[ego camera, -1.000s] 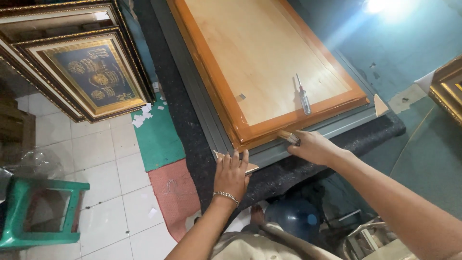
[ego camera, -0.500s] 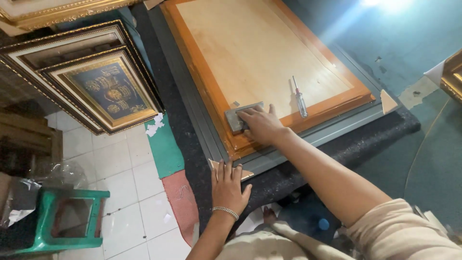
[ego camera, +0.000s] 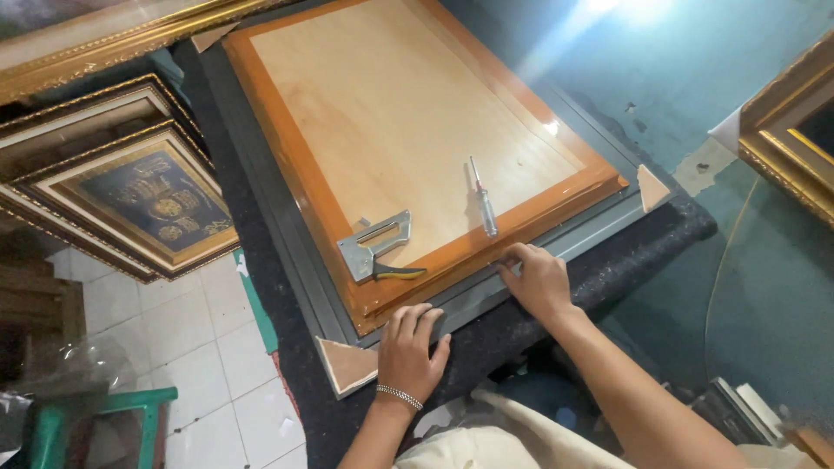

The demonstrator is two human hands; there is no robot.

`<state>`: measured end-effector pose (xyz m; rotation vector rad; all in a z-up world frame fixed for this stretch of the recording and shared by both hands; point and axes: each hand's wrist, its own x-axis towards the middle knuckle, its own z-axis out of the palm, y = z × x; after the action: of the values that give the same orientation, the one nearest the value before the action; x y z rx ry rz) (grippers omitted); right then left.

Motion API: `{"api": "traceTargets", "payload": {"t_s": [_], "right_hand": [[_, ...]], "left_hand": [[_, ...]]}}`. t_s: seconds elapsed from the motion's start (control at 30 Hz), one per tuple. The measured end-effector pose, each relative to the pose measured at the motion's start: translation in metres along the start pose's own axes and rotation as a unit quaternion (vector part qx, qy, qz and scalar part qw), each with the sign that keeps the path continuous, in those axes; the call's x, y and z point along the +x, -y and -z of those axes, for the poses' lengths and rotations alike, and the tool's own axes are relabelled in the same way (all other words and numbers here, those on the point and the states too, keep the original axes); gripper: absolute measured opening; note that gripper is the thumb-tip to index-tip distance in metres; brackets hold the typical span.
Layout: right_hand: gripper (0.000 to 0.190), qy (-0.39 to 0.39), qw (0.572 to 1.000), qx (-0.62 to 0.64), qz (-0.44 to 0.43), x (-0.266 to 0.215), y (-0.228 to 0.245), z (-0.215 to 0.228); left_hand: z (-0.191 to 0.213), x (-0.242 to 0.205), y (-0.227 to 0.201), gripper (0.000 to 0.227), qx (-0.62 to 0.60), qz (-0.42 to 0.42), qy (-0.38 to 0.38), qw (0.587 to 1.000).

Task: Using a manual staple gun to secure the backing onto a picture frame

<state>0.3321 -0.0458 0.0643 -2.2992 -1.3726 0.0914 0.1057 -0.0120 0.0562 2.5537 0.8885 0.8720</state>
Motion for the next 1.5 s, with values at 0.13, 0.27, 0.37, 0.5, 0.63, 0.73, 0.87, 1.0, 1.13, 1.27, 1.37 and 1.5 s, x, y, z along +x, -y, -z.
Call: {"api": "traceTargets", "payload": {"t_s": [0.13,0.27,0.37,0.5,0.63,0.73,0.87,1.0,1.13,1.27,1.37,1.5], "right_hand": [[0.019,0.042,0.999,-0.008,-0.013,0.002,-0.003,0.005],[0.017,0.024,0.998,-0.061,0.023,0.003,-0.004,-0.004],[0.011,0.044,0.996,-0.06,0.04,0.008,-0.011,-0.005],[0.01,0.031,0.998,-0.052,-0.029,0.013,-0.034,0.014],[0.012,-0.028,0.99,-0.056,-0.13,0.025,-0.076,0.031],[0.018,-0.027,0.986,-0.056,-0.154,0.039,-0.092,0.037],[0.013,-0.002,0.988,-0.048,-0.145,0.055,-0.103,0.023],[0.005,-0.003,0.993,-0.065,-0.1,0.061,-0.107,0.018],[0.005,0.035,0.991,-0.025,-0.123,0.072,-0.113,0.025],[0.013,0.031,0.991,-0.071,-0.111,0.076,-0.123,0.002],[0.016,0.011,0.988,-0.143,-0.054,0.074,-0.127,-0.011],[0.02,-0.009,0.994,-0.07,-0.084,0.083,-0.106,0.022]], "left_hand": [[-0.027,0.028,-0.007,0.031,-0.009,-0.032,0.014,0.999],[-0.061,0.043,-0.01,0.051,0.061,-0.011,0.123,0.99],[-0.07,0.049,-0.019,0.061,0.092,-0.028,0.168,0.981],[-0.077,0.055,-0.033,0.066,0.116,-0.047,0.22,0.967],[-0.092,0.067,-0.045,0.066,0.109,-0.082,0.224,0.965],[-0.109,0.082,-0.057,0.065,0.104,-0.115,0.214,0.964],[-0.139,0.118,-0.066,0.067,0.096,-0.159,0.21,0.96],[-0.164,0.144,-0.065,0.066,0.109,-0.185,0.198,0.956],[-0.16,0.144,-0.064,0.063,0.096,-0.179,0.207,0.957],[-0.157,0.145,-0.065,0.059,0.099,-0.172,0.217,0.956],[-0.155,0.145,-0.067,0.056,0.107,-0.168,0.225,0.954],[-0.153,0.145,-0.069,0.057,0.11,-0.161,0.249,0.949]]}}
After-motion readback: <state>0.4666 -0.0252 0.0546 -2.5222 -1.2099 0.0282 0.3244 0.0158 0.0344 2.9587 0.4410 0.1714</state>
